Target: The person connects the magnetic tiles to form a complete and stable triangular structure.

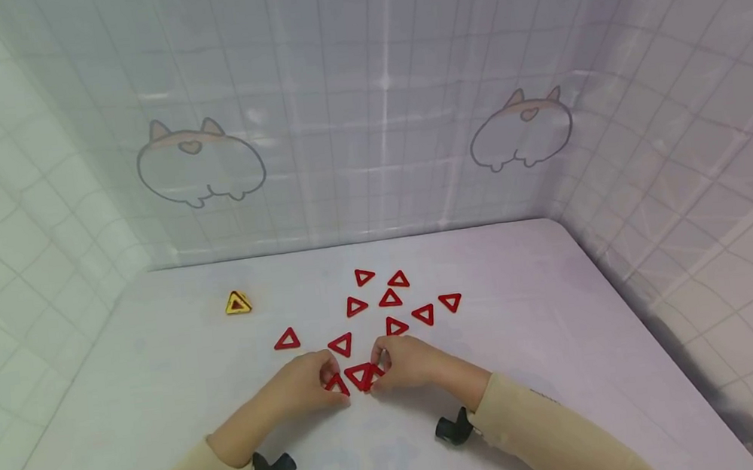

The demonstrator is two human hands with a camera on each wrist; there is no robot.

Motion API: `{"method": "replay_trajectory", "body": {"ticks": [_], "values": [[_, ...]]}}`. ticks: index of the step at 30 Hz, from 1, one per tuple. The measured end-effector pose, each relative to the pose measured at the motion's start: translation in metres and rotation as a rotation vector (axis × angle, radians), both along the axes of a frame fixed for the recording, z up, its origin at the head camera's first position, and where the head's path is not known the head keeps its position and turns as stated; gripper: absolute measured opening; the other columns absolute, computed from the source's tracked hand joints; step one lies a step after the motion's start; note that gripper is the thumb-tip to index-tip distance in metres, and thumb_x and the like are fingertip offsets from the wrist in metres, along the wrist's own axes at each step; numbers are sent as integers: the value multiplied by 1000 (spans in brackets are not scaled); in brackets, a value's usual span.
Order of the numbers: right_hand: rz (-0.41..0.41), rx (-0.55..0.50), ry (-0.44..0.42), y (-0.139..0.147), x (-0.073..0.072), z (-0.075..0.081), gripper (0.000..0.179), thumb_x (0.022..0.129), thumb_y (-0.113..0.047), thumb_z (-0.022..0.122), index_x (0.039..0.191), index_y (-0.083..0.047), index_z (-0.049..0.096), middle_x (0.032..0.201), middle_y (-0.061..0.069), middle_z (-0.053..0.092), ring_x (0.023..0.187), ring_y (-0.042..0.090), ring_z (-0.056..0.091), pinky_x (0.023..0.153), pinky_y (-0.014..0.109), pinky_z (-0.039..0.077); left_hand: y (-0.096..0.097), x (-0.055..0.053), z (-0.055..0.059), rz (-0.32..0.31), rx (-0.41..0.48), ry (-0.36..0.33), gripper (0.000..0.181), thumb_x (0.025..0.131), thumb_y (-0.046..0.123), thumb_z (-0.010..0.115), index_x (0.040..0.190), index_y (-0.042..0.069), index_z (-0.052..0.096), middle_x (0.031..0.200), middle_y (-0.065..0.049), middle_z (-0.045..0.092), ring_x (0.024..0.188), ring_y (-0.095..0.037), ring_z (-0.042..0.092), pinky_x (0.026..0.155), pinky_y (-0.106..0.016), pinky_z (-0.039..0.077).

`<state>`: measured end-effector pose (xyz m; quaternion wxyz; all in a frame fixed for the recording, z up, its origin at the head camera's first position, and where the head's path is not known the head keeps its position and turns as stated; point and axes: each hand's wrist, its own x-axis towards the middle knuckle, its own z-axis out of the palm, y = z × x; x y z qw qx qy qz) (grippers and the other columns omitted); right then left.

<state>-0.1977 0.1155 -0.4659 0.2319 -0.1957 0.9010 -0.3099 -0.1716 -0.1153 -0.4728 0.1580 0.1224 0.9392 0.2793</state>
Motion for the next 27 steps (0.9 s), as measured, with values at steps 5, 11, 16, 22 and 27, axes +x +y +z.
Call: {"method": "replay_trajectory", "body": {"ticks": [5, 11, 16, 22, 27], "values": [[4, 14, 11, -1, 0, 0, 34, 78, -28, 85, 101, -20, 62, 75, -1, 59, 67, 15, 54, 60, 31, 47, 5, 1, 2, 6, -24, 23, 46, 70, 37, 91, 95, 15, 59, 77, 2, 54, 71, -15, 53, 60, -29, 48], [0, 16, 8, -2, 0, 0, 35, 77, -28, 86, 100, -19, 61, 75, -1, 59, 66, 14, 53, 58, 30, 46, 9, 5, 4, 21, -34, 34, 45, 71, 35, 90, 96, 13, 59, 77, 2, 54, 70, -15, 52, 59, -29, 47], [7, 3, 7, -1, 0, 0, 34, 78, -27, 86, 100, -17, 61, 75, 0, 58, 66, 15, 52, 58, 30, 45, 12, 6, 4, 36, -28, 28, 46, 72, 32, 91, 97, 11, 59, 79, 2, 55, 71, -16, 52, 61, -29, 48], [13, 2, 12, -1, 0, -1, 35, 77, -28, 86, 99, -18, 61, 74, 0, 58, 65, 14, 52, 57, 30, 45, 13, 9, 8, 57, -28, 19, 44, 72, 28, 91, 97, 11, 59, 79, 1, 55, 71, -17, 52, 62, -29, 49], [9, 2, 12, -1, 0, -2, 35, 77, -28, 86, 100, -18, 61, 74, -1, 58, 65, 14, 53, 57, 30, 46, 14, 11, 9, 50, -26, 27, 43, 73, 24, 90, 99, 10, 60, 83, 0, 56, 74, -17, 52, 64, -30, 51]]}}
